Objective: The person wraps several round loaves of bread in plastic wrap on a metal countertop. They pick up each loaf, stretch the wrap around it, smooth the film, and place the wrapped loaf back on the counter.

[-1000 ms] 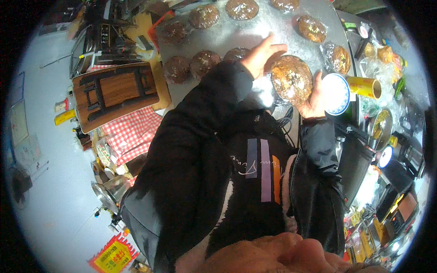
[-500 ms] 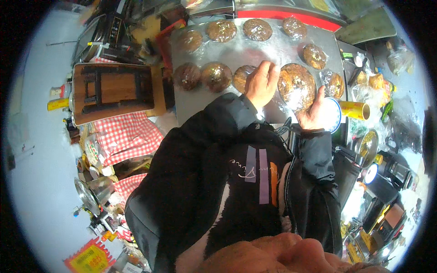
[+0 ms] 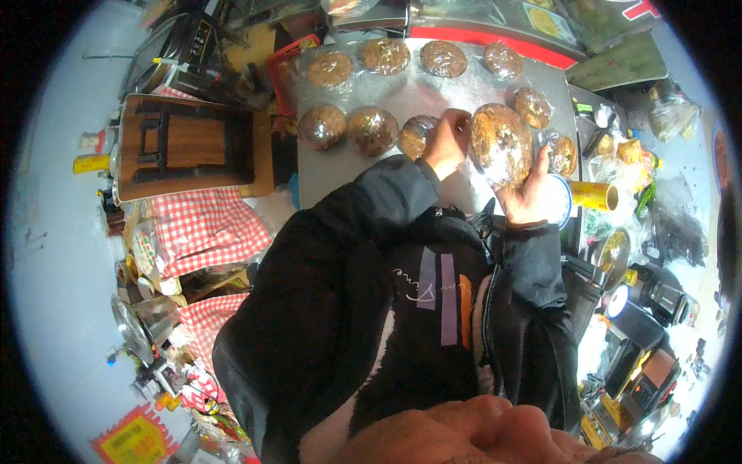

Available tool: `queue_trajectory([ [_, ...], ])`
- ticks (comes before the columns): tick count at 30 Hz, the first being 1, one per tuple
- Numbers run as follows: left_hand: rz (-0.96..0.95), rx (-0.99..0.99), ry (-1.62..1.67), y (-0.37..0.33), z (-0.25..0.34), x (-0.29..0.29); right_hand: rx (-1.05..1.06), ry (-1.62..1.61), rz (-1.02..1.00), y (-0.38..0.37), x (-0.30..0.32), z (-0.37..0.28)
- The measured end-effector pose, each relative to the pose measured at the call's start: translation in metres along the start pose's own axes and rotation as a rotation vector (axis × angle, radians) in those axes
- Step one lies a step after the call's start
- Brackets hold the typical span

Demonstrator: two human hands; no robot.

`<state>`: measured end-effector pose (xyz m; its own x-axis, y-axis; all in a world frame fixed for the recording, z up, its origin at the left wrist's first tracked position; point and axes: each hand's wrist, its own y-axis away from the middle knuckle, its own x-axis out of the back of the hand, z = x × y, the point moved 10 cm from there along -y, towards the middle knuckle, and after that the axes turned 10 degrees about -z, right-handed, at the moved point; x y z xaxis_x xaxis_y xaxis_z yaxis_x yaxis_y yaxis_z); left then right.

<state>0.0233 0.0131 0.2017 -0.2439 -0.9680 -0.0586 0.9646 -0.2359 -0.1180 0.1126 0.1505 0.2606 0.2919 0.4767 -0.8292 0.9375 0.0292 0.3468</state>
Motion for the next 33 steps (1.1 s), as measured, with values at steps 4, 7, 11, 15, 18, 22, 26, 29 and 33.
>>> queue_trajectory([
  [4, 0.201, -0.156, 0.217, 0.011, 0.064, 0.053, 0.096, 0.024, -0.022, 0.001, -0.016, -0.002],
  [7, 0.096, -0.252, 0.216, 0.032, 0.121, 0.030, 0.205, 0.095, -0.086, 0.005, -0.037, -0.004],
  [11, 0.089, -0.084, 0.137, 0.030, 0.134, 0.005, 0.281, 0.136, -0.040, 0.010, -0.050, 0.006],
  [15, 0.062, -0.108, 0.730, 0.023, 0.123, 0.001, 0.269, 0.121, -0.057, 0.013, -0.062, 0.017],
  [18, -0.017, -0.102, 0.897, 0.018, 0.120, -0.003, 0.210, 0.080, 0.008, 0.020, -0.062, 0.027],
  [22, -0.135, -0.052, 1.043, 0.018, 0.124, -0.013, 0.185, 0.121, 0.051, 0.033, -0.068, 0.038],
  [26, -0.149, 0.119, 1.288, 0.025, 0.119, -0.025, 0.206, 0.186, 0.023, 0.044, -0.074, 0.034],
  [29, -0.126, 0.257, 1.322, 0.029, 0.106, -0.022, 0.117, 0.207, 0.016, 0.056, -0.066, 0.027],
  [33, -0.154, 0.331, 1.317, 0.030, 0.090, -0.019, -0.011, 0.178, -0.044, 0.053, -0.057, 0.022],
])
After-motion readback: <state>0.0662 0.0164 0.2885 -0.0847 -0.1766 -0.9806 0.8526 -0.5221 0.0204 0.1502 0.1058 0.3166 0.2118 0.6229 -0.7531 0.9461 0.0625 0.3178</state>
